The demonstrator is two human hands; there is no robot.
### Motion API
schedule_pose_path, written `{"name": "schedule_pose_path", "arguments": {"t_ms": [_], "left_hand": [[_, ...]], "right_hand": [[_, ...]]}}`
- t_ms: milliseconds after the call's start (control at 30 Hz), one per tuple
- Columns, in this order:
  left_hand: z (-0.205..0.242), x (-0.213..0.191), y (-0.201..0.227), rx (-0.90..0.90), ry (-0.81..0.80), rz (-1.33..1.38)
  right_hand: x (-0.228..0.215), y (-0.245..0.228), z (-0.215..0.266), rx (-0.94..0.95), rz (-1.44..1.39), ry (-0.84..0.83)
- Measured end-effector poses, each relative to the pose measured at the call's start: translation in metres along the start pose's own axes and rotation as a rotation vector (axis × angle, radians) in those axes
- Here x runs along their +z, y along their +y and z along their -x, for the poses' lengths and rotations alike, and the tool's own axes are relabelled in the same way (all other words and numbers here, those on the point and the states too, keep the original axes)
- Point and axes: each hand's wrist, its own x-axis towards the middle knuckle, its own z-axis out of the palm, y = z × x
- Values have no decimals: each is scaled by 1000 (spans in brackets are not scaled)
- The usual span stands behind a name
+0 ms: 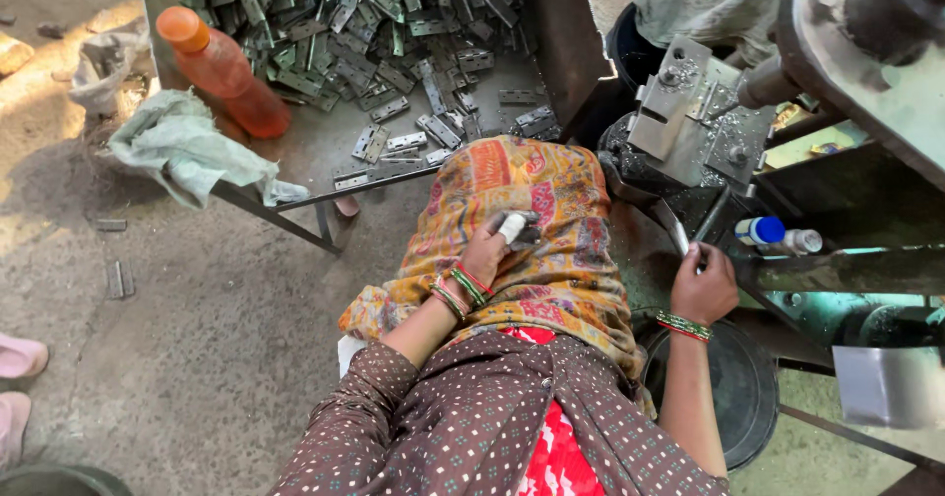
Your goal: The person sits at a manual press machine and repeatedly picks up small metal pieces from a bin. They place each piece into the press die, operate the lever to stamp the metal, and then remove the finished piece, continuing the cycle.
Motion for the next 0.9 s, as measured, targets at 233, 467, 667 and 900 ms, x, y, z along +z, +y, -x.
{"name": "schedule_pose_path", "arguments": {"t_ms": [233, 467, 667, 900], "left_hand": [[2, 21, 21, -29, -9, -110], [-40, 2, 56, 454, 141, -949], [-160, -44, 99, 462, 210, -1785], [-329, -115, 104, 835, 383, -2217]], "right_hand": [[-5, -3, 0, 14, 54, -6], [-5, -5, 2, 40, 42, -6], [-5, -10, 1, 93, 124, -56], [0, -11, 1, 233, 208, -101]]}}
